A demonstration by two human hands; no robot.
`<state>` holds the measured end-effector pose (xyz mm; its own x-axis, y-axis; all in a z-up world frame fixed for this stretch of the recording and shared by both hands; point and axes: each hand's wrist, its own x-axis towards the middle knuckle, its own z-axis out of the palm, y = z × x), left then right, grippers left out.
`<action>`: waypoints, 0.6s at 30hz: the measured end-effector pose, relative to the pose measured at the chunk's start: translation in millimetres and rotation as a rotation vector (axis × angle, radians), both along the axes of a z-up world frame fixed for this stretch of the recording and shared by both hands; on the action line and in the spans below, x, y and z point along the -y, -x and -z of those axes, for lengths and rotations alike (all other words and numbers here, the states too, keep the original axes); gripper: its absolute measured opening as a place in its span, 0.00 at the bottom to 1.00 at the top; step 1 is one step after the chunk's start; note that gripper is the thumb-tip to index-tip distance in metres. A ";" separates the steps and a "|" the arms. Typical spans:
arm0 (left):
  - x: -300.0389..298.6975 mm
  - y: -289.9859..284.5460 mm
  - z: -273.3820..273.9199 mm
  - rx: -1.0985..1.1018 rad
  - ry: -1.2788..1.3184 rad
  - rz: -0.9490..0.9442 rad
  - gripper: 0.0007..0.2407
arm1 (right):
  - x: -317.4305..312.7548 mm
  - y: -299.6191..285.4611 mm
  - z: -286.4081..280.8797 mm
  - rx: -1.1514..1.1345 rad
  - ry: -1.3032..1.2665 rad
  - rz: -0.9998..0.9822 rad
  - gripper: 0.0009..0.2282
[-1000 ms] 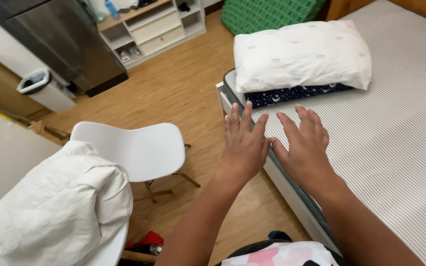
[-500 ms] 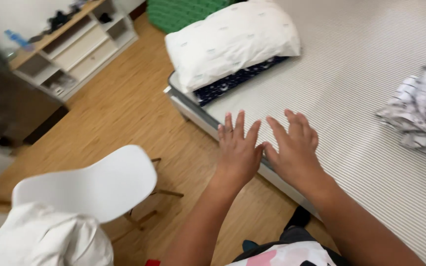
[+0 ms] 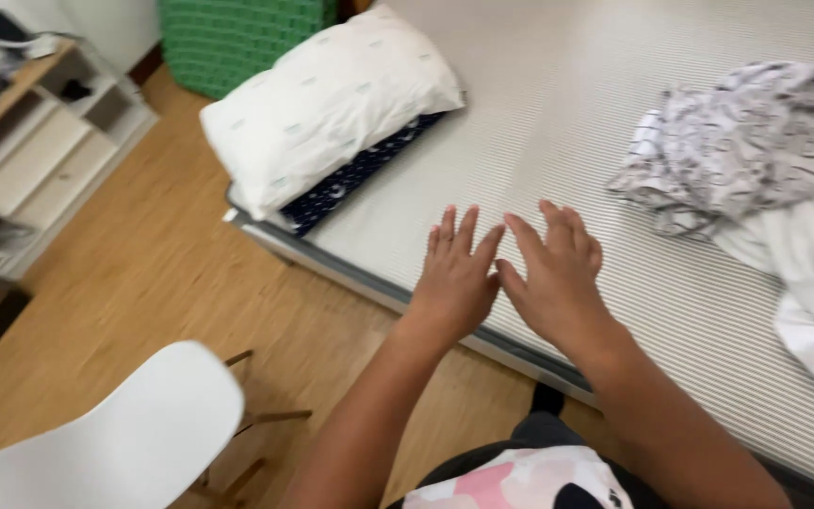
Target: The person folds a patterned cloth on a bed, smoothing it out and folding it into a neat square. They then place the folded cloth into a white closet shelf. The person repeats the folding process with another piece of the same patterned cloth.
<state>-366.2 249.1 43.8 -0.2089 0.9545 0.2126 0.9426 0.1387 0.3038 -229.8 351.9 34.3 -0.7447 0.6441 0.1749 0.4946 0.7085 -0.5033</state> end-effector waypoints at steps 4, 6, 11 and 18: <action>-44.6 -21.7 2.0 0.036 0.033 0.061 0.31 | -28.8 -26.5 1.0 0.034 -0.003 0.084 0.26; -68.8 -31.0 5.5 0.022 0.095 0.059 0.32 | -46.8 -39.6 -0.7 0.056 0.101 0.153 0.26; -136.2 -57.7 33.4 0.020 0.099 0.193 0.33 | -105.6 -80.7 26.6 0.036 0.127 0.253 0.26; -220.4 -79.3 98.1 0.193 0.364 0.311 0.32 | -196.3 -123.1 83.6 0.167 0.365 0.398 0.21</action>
<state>-286.9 469.5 -54.3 0.0939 0.9828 -0.1591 0.8876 -0.0103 0.4605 -106.8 548.1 -49.3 -0.4307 0.8775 -0.2111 0.7818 0.2458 -0.5730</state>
